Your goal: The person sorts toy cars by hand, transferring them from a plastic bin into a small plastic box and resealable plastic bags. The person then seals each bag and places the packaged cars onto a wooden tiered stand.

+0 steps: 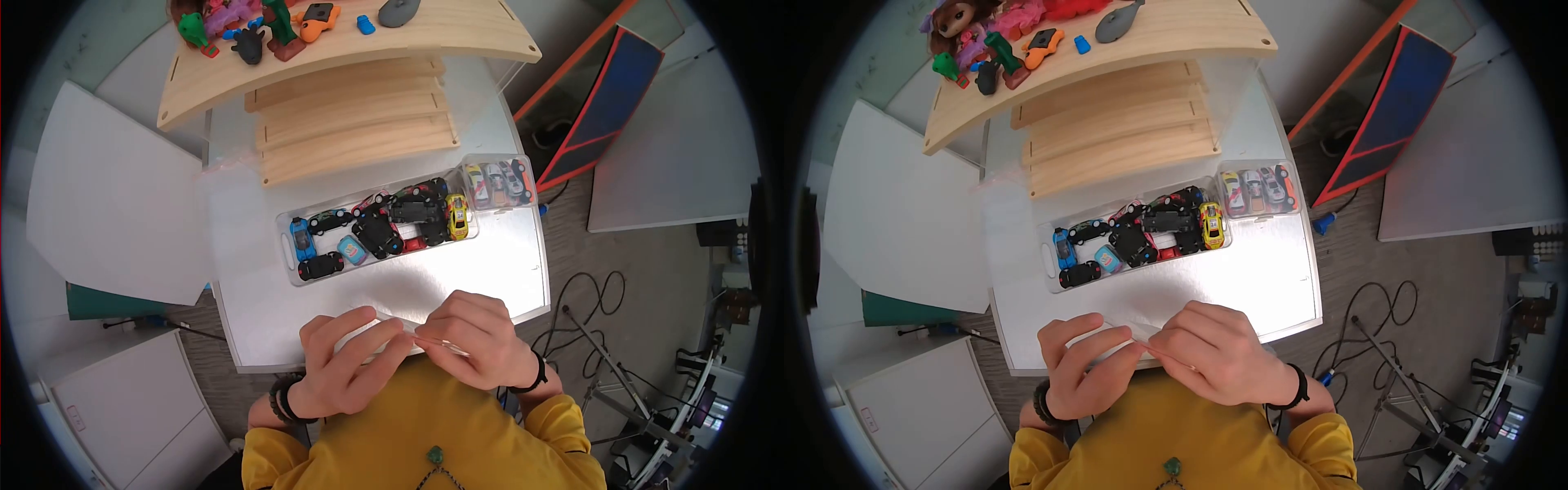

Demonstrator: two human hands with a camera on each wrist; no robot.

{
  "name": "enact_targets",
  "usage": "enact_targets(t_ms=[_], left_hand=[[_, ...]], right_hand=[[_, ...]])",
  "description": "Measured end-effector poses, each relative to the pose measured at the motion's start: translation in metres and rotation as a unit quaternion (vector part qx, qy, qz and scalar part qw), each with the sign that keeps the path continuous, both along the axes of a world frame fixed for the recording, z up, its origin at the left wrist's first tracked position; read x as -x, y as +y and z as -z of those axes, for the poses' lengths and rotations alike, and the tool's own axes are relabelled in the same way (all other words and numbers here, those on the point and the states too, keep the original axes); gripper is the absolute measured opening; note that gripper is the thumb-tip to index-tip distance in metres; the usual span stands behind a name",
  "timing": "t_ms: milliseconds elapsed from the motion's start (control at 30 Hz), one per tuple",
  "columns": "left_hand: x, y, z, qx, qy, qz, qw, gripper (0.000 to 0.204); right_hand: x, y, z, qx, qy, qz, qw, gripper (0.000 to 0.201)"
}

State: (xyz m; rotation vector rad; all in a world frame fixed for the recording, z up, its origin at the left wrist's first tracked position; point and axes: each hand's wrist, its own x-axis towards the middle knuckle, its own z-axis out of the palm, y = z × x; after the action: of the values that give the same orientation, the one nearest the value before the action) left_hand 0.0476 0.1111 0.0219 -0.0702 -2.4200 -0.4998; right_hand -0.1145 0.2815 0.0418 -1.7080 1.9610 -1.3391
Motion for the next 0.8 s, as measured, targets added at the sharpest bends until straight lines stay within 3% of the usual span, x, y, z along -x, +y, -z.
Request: enact_targets(t_ms=[267,567,800], left_hand=[[0.003,0.011,0.001,0.027,0.036,-0.007,0.999,0.028],[0.005,0.011,0.001,0.034,0.036,0.013,0.999,0.037],[0.011,0.015,-0.005,-0.056,-0.015,0.028,0.998,0.035]], right_hand=[[-0.006,0.012,0.002,0.012,-0.053,0.028,0.998,0.014],[-0.012,0.018,0.008,0.019,-0.055,0.046,0.997,0.012],[-0.010,0.020,0.010,0.025,-0.015,0.031,0.999,0.016]])
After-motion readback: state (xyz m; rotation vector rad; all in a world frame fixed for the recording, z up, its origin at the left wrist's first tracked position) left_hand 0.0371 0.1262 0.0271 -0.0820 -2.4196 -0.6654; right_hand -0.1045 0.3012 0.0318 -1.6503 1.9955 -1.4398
